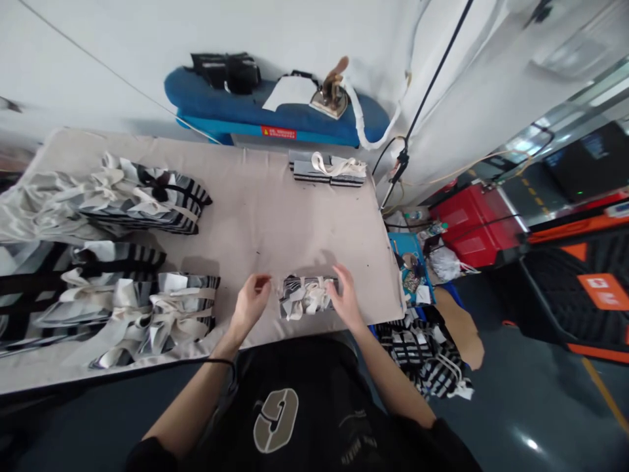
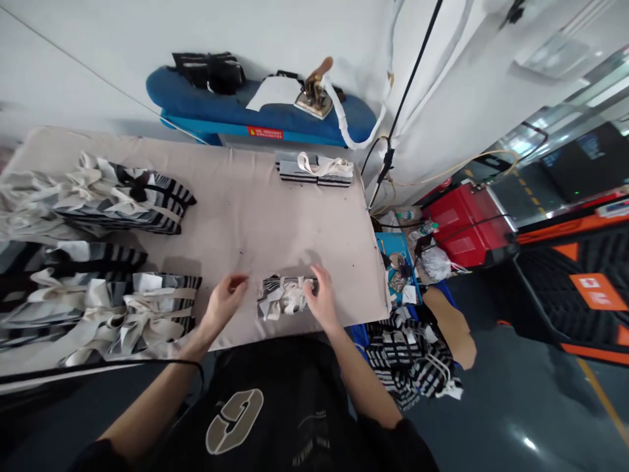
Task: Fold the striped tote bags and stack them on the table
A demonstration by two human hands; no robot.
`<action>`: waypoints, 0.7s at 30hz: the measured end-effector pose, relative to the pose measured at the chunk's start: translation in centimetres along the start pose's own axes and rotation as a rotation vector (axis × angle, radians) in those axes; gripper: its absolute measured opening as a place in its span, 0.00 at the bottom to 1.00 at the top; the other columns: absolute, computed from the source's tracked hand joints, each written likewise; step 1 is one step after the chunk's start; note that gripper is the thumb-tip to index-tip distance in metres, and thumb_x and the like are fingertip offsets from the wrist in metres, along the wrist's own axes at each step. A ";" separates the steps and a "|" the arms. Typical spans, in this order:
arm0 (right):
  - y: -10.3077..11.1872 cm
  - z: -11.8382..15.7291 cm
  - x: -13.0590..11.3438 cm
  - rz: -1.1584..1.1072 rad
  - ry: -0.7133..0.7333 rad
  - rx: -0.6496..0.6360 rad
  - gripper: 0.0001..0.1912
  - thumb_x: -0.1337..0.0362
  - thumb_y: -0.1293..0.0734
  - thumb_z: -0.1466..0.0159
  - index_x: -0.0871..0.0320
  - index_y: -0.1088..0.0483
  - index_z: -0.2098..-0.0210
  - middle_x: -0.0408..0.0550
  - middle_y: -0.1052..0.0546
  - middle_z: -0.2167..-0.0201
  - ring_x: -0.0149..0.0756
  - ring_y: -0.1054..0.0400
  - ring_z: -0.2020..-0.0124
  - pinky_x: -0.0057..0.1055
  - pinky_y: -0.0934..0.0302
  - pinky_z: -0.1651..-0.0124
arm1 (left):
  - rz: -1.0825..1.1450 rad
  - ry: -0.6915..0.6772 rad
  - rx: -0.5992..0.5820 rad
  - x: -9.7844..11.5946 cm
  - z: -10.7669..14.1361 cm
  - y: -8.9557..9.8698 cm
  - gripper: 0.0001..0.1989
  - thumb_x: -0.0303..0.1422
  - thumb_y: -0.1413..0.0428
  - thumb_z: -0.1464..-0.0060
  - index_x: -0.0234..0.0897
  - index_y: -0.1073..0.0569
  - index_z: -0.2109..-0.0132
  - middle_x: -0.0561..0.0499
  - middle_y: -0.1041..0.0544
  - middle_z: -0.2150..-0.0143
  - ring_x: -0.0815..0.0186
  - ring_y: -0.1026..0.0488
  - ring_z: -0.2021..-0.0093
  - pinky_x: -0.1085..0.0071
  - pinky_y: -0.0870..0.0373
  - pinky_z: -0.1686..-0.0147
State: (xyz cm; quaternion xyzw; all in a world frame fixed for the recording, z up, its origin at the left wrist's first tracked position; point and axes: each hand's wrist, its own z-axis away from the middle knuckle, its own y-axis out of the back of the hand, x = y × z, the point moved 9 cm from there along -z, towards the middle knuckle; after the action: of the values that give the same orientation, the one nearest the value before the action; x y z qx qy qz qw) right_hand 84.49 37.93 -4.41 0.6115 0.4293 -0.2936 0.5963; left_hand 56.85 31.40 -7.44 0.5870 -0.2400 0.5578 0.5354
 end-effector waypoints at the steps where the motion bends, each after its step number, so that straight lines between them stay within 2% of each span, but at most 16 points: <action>1: -0.4 0.3 -0.9 0.042 0.079 -0.048 0.26 0.55 0.34 0.33 0.55 0.31 0.38 0.59 0.33 0.33 0.48 0.41 0.29 0.49 0.48 0.27 | -0.077 -0.110 -0.073 2.3 0.1 -0.7 0.14 0.41 0.45 0.42 0.40 0.23 0.53 0.45 0.19 0.55 0.57 0.22 0.55 0.63 0.26 0.51; 3: -1.4 0.9 -1.3 0.103 0.134 -0.133 0.25 0.59 0.33 0.34 0.55 0.31 0.38 0.60 0.33 0.32 0.50 0.41 0.30 0.53 0.48 0.27 | -0.217 -0.274 -0.281 6.1 0.8 -3.9 0.12 0.37 0.47 0.39 0.41 0.23 0.52 0.47 0.19 0.58 0.60 0.22 0.59 0.64 0.26 0.53; 5: -2.1 1.3 -0.5 0.138 0.125 -0.185 0.25 0.63 0.34 0.35 0.56 0.31 0.38 0.60 0.34 0.32 0.51 0.41 0.30 0.55 0.48 0.27 | -0.387 -0.382 -0.455 8.3 1.7 -7.9 0.12 0.32 0.47 0.39 0.41 0.23 0.50 0.47 0.20 0.56 0.61 0.22 0.58 0.64 0.26 0.52; 7: -2.3 1.4 0.8 0.150 0.112 -0.213 0.26 0.67 0.36 0.36 0.56 0.31 0.38 0.59 0.34 0.32 0.51 0.43 0.29 0.55 0.49 0.27 | -0.580 -0.435 -0.548 8.9 2.1 -11.1 0.14 0.29 0.46 0.39 0.40 0.24 0.48 0.45 0.22 0.51 0.59 0.22 0.54 0.63 0.26 0.51; 9: -2.1 1.4 1.9 0.136 0.113 -0.228 0.27 0.69 0.38 0.36 0.56 0.31 0.37 0.58 0.34 0.32 0.49 0.44 0.28 0.55 0.50 0.26 | -0.748 -0.442 -0.591 8.8 2.0 -12.9 0.14 0.29 0.46 0.38 0.41 0.24 0.47 0.43 0.24 0.47 0.58 0.23 0.52 0.63 0.25 0.53; 13: -1.5 1.0 3.5 0.043 0.094 -0.220 0.28 0.67 0.38 0.36 0.59 0.34 0.36 0.60 0.31 0.34 0.49 0.41 0.30 0.54 0.49 0.27 | -0.838 -0.399 -0.608 8.5 1.2 -13.3 0.09 0.33 0.47 0.35 0.43 0.22 0.53 0.44 0.27 0.46 0.57 0.23 0.53 0.65 0.26 0.57; 18: -1.6 0.0 4.0 -0.049 0.021 -0.187 0.21 0.63 0.37 0.34 0.58 0.29 0.42 0.59 0.27 0.39 0.48 0.36 0.35 0.49 0.44 0.30 | -0.739 -0.325 -0.566 8.9 0.4 -12.6 0.08 0.35 0.45 0.36 0.41 0.21 0.63 0.46 0.25 0.56 0.58 0.25 0.52 0.63 0.28 0.49; 21: -1.9 -0.3 4.2 -0.036 -0.003 -0.194 0.20 0.65 0.37 0.34 0.57 0.29 0.44 0.58 0.27 0.40 0.48 0.35 0.35 0.47 0.43 0.30 | -0.732 -0.314 -0.487 9.3 0.3 -12.3 0.10 0.33 0.45 0.37 0.38 0.21 0.65 0.43 0.25 0.55 0.54 0.27 0.48 0.58 0.31 0.45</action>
State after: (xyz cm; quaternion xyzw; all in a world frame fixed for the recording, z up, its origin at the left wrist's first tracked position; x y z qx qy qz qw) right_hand 84.67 38.76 -8.93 0.5425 0.4658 -0.2621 0.6481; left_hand 70.19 37.90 -3.35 0.5675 -0.2191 0.1640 0.7765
